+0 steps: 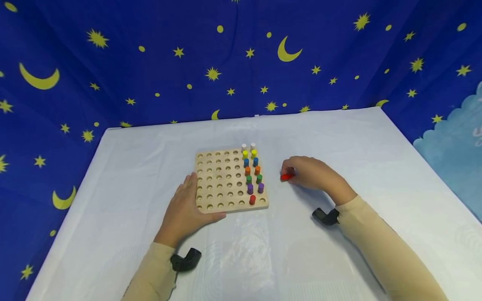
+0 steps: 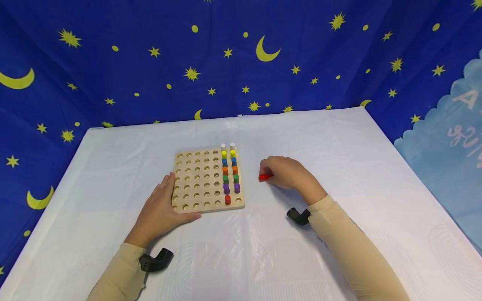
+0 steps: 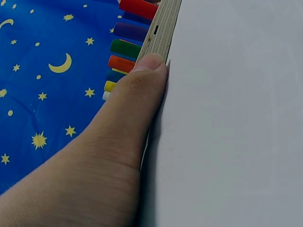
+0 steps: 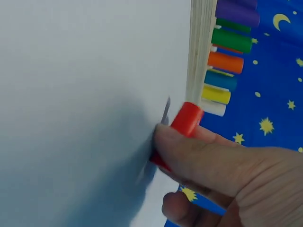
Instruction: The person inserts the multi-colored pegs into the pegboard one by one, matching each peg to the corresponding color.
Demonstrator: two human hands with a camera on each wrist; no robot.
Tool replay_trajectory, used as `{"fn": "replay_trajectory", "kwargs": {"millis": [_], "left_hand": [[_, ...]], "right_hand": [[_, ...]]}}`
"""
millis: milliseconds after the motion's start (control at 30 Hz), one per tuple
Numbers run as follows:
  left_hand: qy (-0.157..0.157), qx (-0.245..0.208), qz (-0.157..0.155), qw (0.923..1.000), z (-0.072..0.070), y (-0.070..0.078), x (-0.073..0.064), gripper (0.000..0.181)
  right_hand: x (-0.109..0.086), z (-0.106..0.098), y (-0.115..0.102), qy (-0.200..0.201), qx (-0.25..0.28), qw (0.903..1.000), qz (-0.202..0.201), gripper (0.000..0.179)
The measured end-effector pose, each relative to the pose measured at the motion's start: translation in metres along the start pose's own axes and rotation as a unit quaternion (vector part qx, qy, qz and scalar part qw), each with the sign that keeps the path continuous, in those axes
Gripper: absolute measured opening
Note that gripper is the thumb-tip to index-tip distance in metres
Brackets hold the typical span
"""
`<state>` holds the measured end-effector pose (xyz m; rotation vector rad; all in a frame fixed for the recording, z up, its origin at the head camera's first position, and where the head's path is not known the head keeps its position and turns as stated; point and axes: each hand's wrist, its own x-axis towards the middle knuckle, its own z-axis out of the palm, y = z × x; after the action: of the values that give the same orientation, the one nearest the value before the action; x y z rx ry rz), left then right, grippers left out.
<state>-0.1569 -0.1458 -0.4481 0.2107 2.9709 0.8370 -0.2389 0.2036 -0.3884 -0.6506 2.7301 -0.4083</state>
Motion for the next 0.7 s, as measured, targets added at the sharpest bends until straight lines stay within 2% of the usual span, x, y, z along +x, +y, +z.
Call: {"fn": "replay_trajectory", "kwargs": {"millis": [233,533,700], "left_hand": [[0.003,0.003,-0.002,1.0000,-0.001,-0.001,0.001,0.149],[-0.002,0.004,-0.004,1.0000,0.000,-0.001,0.001,0.149],[-0.002,0.002,-0.003,1.0000,0.001,-0.001,0.001,0.150]], "right_hand": [[-0.012,0.005,-0.014,0.032,0.089,0.9938,-0.057,0.018],[-0.019,0.016,-0.033,0.046,0.211,0.9718,-0.095,0.018],[-0.018,0.026,-0.039,0.038,0.247,0.9635,-0.096,0.017]]}}
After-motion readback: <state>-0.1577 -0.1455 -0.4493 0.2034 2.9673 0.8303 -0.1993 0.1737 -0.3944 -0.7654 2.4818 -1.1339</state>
